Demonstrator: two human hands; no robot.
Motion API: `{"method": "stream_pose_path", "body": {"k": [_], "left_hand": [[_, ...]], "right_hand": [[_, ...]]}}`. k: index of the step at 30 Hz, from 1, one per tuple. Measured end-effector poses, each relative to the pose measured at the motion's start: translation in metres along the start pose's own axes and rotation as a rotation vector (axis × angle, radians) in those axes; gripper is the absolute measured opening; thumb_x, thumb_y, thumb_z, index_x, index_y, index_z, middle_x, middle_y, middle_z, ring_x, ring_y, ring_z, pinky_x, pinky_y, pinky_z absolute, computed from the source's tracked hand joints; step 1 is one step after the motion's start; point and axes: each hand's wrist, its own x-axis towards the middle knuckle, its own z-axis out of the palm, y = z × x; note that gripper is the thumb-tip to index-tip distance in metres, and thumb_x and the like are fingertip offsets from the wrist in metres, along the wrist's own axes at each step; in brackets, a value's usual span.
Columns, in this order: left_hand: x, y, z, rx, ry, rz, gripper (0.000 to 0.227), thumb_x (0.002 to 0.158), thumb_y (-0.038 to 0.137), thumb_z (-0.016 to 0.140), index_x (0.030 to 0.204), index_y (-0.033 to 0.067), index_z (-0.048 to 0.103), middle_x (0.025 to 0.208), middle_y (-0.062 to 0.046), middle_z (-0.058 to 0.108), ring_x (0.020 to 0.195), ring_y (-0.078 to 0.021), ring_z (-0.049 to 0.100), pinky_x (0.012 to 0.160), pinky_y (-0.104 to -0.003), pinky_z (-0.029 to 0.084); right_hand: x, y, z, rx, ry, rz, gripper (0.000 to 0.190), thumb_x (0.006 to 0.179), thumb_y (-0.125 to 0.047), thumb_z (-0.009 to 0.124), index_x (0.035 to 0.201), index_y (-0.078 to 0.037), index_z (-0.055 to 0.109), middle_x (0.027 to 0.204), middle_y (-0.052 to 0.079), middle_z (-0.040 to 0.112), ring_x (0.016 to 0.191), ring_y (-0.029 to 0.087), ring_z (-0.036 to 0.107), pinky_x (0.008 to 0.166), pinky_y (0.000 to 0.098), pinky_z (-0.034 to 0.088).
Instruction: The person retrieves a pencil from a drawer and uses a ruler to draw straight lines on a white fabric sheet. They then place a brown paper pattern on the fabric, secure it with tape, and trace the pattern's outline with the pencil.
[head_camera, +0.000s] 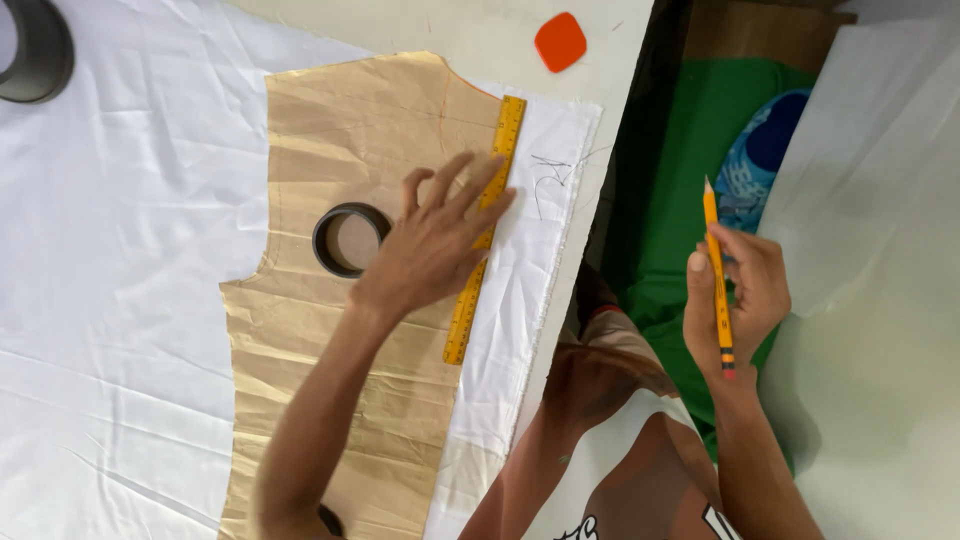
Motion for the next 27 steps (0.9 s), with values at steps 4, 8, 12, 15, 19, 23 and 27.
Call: {"method": "stream_pose_path", "body": {"k": [4,8,12,15,19,23,27], "left_hand": [[-0.017,0.032,0.013,-0.179,0.318,-0.095,0.055,0.088,0.022,0.081,0.138,0.013,0.06,0.151,-0.01,0.056,0.132,-0.03,0.055,0.104,-0.051,0.036],[-0.031,0.062,0.039,-0.387,0.646,-0.439,0.03,0.086,0.023,0.082,0.114,0.0118,0.076,0.104,-0.007,0.069,0.09,-0.0261,0.067,0.075,-0.035,0.052],[-0.034,0.093,0.045,-0.519,0.79,-0.741,0.024,0.086,0.016,0.081,0.107,0.0046,0.076,0.094,-0.013,0.068,0.077,-0.0311,0.07,0.063,-0.037,0.057],[-0.031,0.108,0.045,-0.469,0.768,-0.896,0.029,0.085,0.019,0.082,0.11,0.0072,0.076,0.097,-0.01,0.068,0.082,-0.0283,0.07,0.065,-0.037,0.057],[-0.028,0.11,0.051,-0.435,0.748,-0.997,0.03,0.083,0.023,0.082,0.108,0.0087,0.076,0.097,-0.007,0.068,0.085,-0.0256,0.069,0.068,-0.035,0.057],[-0.025,0.11,0.056,-0.359,0.716,-1.044,0.029,0.086,0.029,0.077,0.109,0.0121,0.074,0.098,-0.002,0.066,0.085,-0.025,0.062,0.069,-0.043,0.053],[-0.017,0.112,0.056,-0.419,0.649,-1.168,0.03,0.083,0.032,0.079,0.107,0.0143,0.073,0.098,-0.001,0.065,0.093,-0.0242,0.063,0.08,-0.042,0.051]], "right_hand": [[-0.018,0.013,-0.007,-0.012,0.013,0.002,0.031,0.11,-0.015,0.065,0.123,0.012,0.068,0.112,0.024,0.064,0.091,0.03,0.068,0.076,0.0374,0.058],[-0.028,0.03,-0.007,0.071,-0.002,0.068,0.017,0.109,-0.003,0.071,0.122,0.008,0.072,0.102,0.017,0.066,0.096,0.03,0.069,0.075,0.037,0.058],[-0.02,0.032,-0.007,0.08,-0.023,0.029,0.015,0.107,-0.003,0.075,0.118,0.008,0.073,0.101,0.017,0.069,0.093,0.029,0.069,0.075,0.0376,0.058],[-0.011,0.037,-0.007,0.095,-0.047,-0.036,0.016,0.111,-0.008,0.069,0.116,0.007,0.073,0.1,0.016,0.069,0.091,0.029,0.07,0.075,0.0359,0.058],[0.004,0.051,-0.002,0.175,-0.066,-0.078,0.015,0.113,-0.008,0.065,0.112,0.005,0.073,0.096,0.014,0.068,0.085,0.023,0.069,0.072,0.0327,0.059],[0.027,0.049,0.003,0.25,-0.096,-0.077,0.033,0.115,-0.018,0.055,0.105,0.01,0.068,0.09,0.02,0.066,0.076,0.029,0.067,0.07,0.0338,0.057],[0.061,0.067,0.01,0.327,-0.181,-0.146,0.033,0.115,-0.017,0.053,0.105,0.012,0.067,0.095,0.022,0.067,0.078,0.03,0.067,0.07,0.0351,0.06]]}}
